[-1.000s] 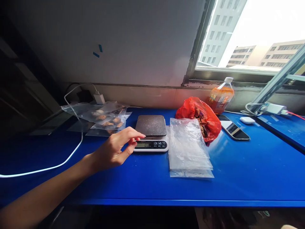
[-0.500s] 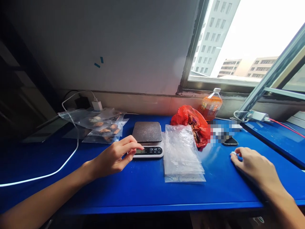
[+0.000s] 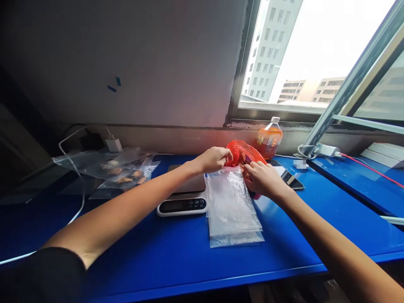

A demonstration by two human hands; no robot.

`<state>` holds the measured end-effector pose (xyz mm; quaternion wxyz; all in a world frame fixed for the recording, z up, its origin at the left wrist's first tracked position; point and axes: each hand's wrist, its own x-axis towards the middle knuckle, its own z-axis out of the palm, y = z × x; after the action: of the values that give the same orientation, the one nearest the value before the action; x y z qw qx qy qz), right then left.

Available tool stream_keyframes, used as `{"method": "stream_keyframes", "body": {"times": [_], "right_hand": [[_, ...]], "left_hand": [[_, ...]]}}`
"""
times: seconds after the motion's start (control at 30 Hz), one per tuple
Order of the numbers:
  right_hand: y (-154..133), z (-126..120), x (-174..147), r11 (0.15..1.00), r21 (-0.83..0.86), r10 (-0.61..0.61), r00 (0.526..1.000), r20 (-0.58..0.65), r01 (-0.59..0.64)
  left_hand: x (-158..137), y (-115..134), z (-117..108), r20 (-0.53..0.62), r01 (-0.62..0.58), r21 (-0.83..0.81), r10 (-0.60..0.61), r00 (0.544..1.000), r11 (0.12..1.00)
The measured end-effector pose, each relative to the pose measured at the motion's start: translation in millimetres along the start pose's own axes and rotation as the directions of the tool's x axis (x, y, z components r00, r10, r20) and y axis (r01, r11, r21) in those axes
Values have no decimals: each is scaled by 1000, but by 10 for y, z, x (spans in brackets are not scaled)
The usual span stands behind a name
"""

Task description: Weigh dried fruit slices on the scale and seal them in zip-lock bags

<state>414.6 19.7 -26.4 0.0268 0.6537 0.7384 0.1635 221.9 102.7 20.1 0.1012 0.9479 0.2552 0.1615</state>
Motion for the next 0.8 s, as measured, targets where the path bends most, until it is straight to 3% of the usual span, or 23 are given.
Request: {"method": "stream_keyframes", "body": {"times": [0.1, 0.23, 0.43, 0.8], "right_hand": [[91, 8, 244, 1000, 20, -18, 999, 51, 17], [224, 86, 342, 998, 51, 34, 995, 89, -39], [312, 165, 209, 991, 87, 92, 988, 127, -103], [404, 233, 206, 961, 168, 205, 973, 108, -221]], "left_hand": [[350, 23, 101, 54, 16, 60, -19, 998, 998], [550, 2, 220, 152, 89, 138, -110, 982, 986], [651, -26, 355, 161, 218, 236, -260, 952, 947], [600, -114, 392, 159, 342, 303, -401, 902, 889]]}}
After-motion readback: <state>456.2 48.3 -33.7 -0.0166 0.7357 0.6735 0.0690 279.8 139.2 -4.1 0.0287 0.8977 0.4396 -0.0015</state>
